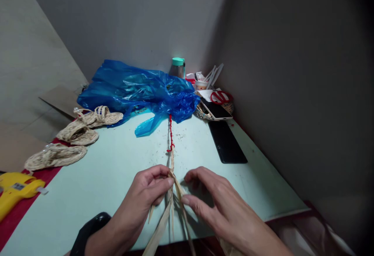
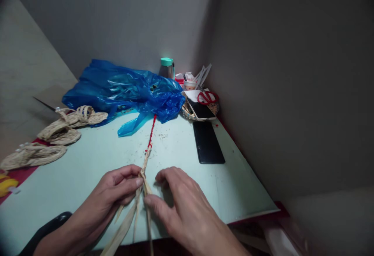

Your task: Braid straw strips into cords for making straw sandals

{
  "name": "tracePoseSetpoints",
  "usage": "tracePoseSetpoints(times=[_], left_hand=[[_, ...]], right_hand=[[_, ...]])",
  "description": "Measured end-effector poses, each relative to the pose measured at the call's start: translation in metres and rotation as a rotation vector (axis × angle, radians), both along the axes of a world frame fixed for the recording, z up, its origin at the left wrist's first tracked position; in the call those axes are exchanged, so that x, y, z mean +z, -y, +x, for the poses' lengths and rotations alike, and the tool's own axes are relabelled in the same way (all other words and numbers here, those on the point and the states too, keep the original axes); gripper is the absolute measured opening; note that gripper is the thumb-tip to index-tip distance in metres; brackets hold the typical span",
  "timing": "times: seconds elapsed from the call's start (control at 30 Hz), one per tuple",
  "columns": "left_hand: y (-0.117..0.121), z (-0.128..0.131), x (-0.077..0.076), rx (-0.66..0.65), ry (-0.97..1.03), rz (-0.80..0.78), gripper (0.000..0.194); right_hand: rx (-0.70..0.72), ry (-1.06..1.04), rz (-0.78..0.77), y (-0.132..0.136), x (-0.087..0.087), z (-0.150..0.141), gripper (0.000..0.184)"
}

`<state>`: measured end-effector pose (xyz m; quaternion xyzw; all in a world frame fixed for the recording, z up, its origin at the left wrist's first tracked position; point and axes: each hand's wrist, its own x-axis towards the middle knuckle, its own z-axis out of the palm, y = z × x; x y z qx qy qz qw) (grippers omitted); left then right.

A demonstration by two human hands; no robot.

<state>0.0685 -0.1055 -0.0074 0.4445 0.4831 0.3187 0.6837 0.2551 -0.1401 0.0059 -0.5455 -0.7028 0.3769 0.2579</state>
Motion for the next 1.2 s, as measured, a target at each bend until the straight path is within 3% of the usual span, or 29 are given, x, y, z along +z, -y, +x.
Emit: tracePoseSetpoints(times=[0.13,0.3,0.53,1.0,1.2], left_hand=[[0.001,0.002,0.001,-0.007,0.024,0.017,0.016],[0.001,0.002,0.002,-0.005,0.005,0.001,0.018],[0.001,0.001,-0.002,-0.003,-0.027,0.006,0.02],[0.0,0.007,-0.002,0.061,-0.082,0.011,0.026],[-0.001,0.011,0.0,0.07,-0.116,0.001,0.027]], right_hand=[[0.026,-0.163,-0.018,-0.01,-0.006,-0.018,0.019],[0.075,-0.176,-0.044,-0.012,-0.011,-0.021,0.018],[0.043,-0.123,-0.03,-0.004,-0.008,-0.013,0.032],[-0.025,0.168,0.015,-0.005,-0.009,-0.016,0.031],[-0.087,0.229,0.128,-0.008,-0.01,-0.018,0.031]])
